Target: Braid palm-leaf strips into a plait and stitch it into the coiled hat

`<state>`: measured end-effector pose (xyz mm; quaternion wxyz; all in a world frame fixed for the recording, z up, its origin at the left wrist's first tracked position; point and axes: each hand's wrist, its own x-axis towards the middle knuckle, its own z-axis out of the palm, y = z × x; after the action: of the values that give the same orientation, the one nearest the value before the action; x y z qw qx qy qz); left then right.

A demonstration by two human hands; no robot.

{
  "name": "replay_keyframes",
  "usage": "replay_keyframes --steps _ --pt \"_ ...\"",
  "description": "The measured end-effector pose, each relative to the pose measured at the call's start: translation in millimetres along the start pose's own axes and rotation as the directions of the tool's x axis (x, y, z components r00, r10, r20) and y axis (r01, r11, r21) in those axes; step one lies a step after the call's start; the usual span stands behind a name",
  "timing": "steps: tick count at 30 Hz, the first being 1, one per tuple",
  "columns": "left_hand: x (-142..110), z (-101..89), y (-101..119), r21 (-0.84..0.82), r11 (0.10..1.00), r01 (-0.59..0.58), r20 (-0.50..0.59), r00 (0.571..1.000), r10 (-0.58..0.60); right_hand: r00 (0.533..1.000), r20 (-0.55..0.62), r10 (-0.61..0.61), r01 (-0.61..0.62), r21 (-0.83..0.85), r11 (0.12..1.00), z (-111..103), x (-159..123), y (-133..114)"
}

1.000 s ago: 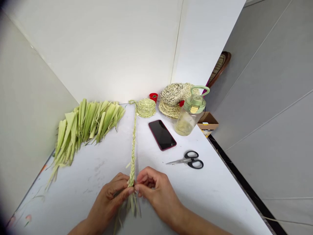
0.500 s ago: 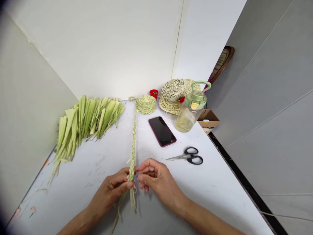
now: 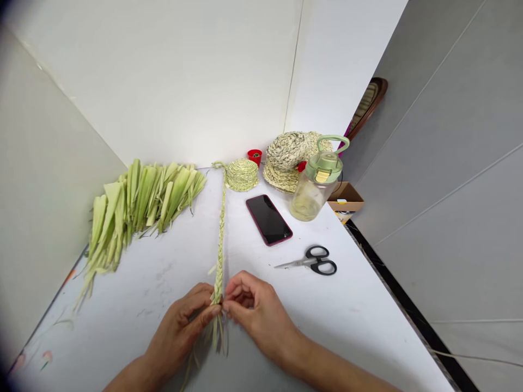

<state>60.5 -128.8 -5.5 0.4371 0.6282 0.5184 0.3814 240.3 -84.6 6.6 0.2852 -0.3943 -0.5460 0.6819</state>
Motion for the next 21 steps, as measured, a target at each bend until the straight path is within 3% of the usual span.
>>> replay_keyframes --steps 3,8,16,21 --pt "1 -2.4 1 -0.045 0.999 0.025 0.047 0.999 -0.023 0.999 0.045 -0.023 0.019 0.074 0.997 -4 4 1" --pt "3 -3.0 4 -0.176 0.983 0.052 0.086 0.996 -0.037 1.000 0.010 -0.022 0.022 0.085 0.996 -6 4 4" --pt "3 2.8 -3 0.110 0.988 -0.113 0.033 0.993 0.110 0.994 -0.072 0.082 -0.076 0.078 0.994 6 6 8" --pt "3 2.1 -4 0.181 0.968 -0.176 0.010 0.984 0.178 0.991 -0.081 0.102 -0.105 -0.028 0.994 5 9 9"
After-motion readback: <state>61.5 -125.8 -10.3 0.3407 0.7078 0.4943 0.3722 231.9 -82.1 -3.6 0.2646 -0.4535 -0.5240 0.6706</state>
